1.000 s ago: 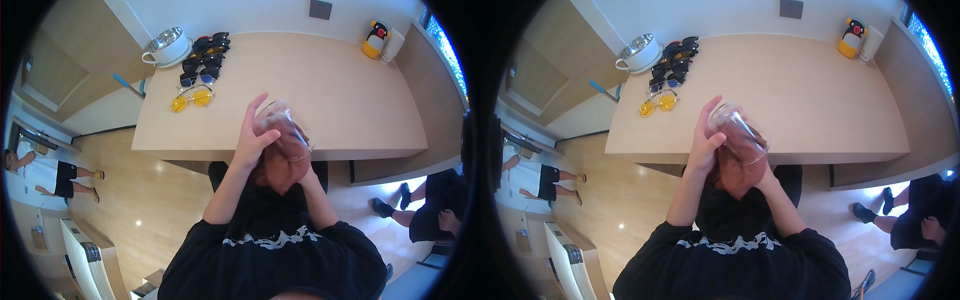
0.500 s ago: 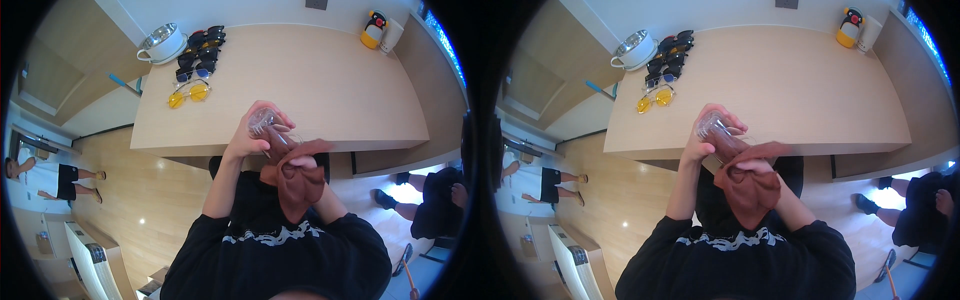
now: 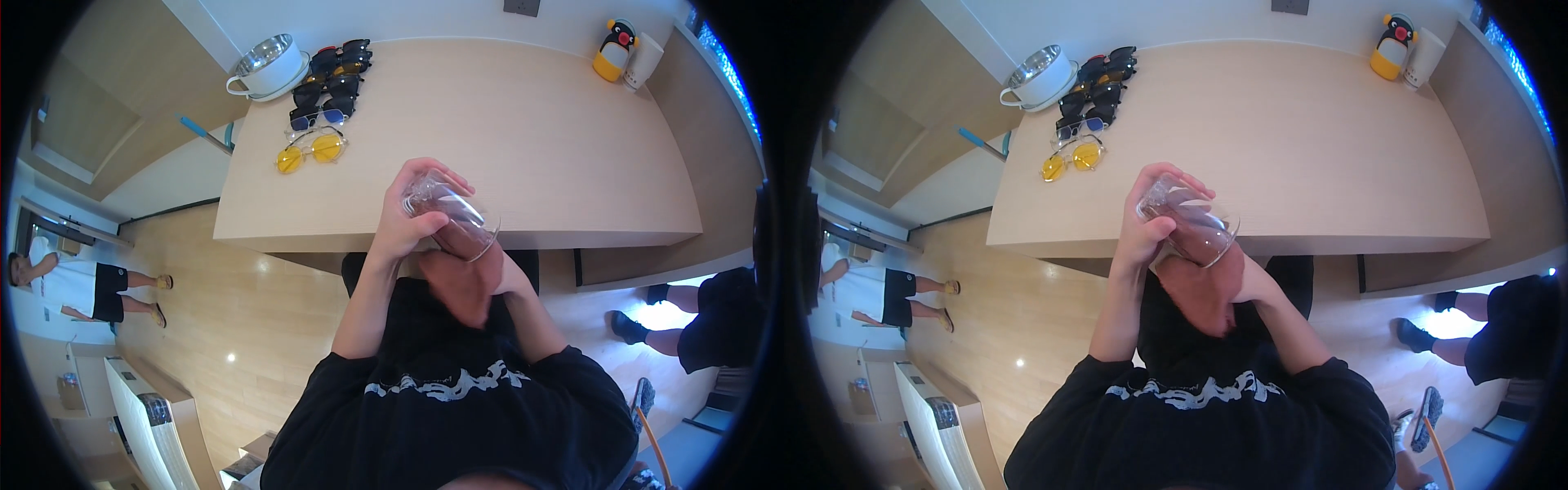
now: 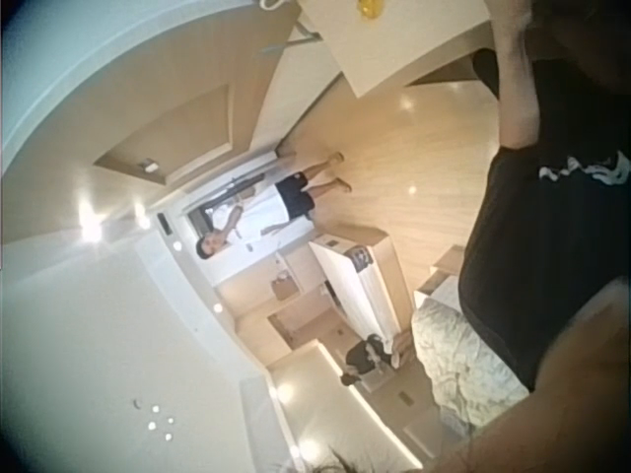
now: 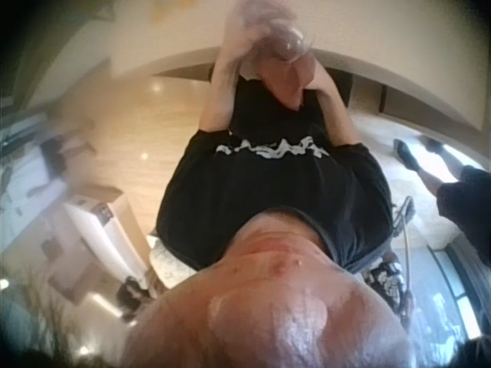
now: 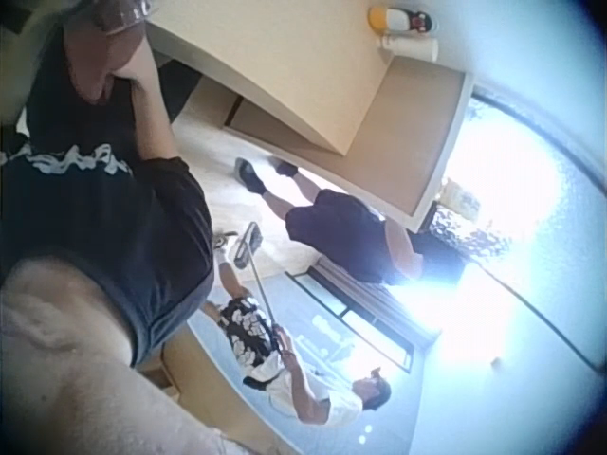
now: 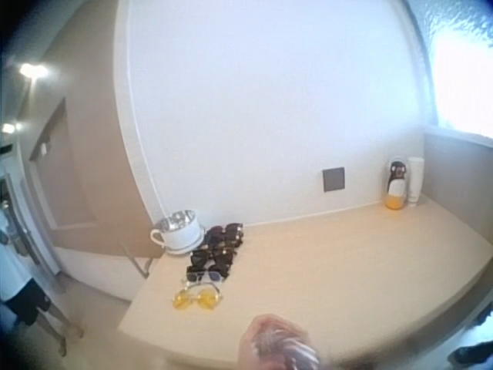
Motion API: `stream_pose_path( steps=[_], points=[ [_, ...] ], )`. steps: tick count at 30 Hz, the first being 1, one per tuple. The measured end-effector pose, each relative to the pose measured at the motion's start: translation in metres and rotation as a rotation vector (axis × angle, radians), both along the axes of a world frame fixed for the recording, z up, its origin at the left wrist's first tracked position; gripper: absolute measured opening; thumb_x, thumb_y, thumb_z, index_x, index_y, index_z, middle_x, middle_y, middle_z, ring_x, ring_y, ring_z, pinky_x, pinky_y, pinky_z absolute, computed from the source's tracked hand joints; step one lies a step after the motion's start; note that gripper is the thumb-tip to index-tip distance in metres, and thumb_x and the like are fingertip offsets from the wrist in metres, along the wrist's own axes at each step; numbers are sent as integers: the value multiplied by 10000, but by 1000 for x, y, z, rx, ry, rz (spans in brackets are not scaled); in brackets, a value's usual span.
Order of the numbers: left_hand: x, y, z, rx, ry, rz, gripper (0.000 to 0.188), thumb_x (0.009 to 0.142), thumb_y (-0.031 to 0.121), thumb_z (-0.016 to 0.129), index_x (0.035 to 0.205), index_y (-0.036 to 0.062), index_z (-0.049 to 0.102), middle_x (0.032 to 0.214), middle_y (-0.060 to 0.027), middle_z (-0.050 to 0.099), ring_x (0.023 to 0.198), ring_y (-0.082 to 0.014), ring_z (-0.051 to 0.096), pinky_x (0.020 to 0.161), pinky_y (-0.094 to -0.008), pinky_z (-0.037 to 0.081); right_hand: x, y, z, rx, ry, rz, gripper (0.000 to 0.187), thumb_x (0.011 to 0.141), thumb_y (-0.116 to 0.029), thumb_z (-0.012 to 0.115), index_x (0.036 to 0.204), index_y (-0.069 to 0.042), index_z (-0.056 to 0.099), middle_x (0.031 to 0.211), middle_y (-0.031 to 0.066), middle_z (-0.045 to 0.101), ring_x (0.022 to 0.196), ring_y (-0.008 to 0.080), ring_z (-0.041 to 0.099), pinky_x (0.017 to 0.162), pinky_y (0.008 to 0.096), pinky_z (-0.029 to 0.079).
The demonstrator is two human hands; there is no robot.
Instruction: The person wipes a glass, a bowl, a plate, another bowl, the glass again, and then sunglasses with a cloth.
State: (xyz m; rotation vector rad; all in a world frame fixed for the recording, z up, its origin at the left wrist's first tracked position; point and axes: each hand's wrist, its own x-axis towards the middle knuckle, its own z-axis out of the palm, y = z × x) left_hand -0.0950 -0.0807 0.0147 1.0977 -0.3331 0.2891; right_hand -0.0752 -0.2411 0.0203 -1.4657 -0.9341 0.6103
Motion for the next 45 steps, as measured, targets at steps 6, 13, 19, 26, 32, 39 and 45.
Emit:
stream_pose_path(
  steps=[6,13,19,26,32,39,45],
  points=[
    [11,7,-1,-10,-27,-172,779,655,385,791,1207,21,379,1045,-183,558,1001,-316,584,853,-413,505,-14,1,-20,498,1106,115,561,828,-42,560,1336,9,328,1321,152,412,1187,233,446,1007,321,364],
    [-3,-15,11,-142,142,148,782,649,392,789,1203,26,377,1038,-189,570,1012,-319,581,839,-415,512,6,21,1,-72,-514,-257,289,763,-88,635,1045,-55,583,1011,118,599,936,230,588,779,348,468],
    [-1,-9,7,-30,27,15,702,625,307,811,1133,39,408,979,-167,579,960,-308,600,829,-416,514,-18,14,-1,282,72,-193,361,794,-26,597,1146,-11,520,1051,86,573,972,163,554,820,275,452],
    [9,7,0,-6,-33,-292,763,606,334,820,1161,25,398,983,-174,584,964,-331,600,838,-436,499,-31,2,-7,287,620,-52,463,826,-1,563,1267,-17,422,1142,62,504,1013,146,508,857,241,429],
    [2,-24,27,-84,60,64,720,643,358,793,1155,30,406,1010,-188,579,1008,-336,584,863,-418,500,-2,6,-18,134,-7,-194,415,776,-45,634,1169,-18,505,1024,79,564,916,199,574,792,343,480],
    [-3,-15,23,-113,-75,-72,623,621,176,802,1114,42,445,985,-152,588,990,-287,587,873,-424,488,-18,1,-13,364,16,-165,375,751,-1,607,1122,-32,564,1085,129,553,984,228,546,819,300,440],
    [2,0,18,31,-115,-215,636,604,166,806,1111,37,445,978,-162,584,981,-305,586,912,-462,459,-20,-15,-26,175,203,-61,407,828,-73,597,1216,-29,481,1155,121,537,1085,210,502,905,284,402]
  ],
)
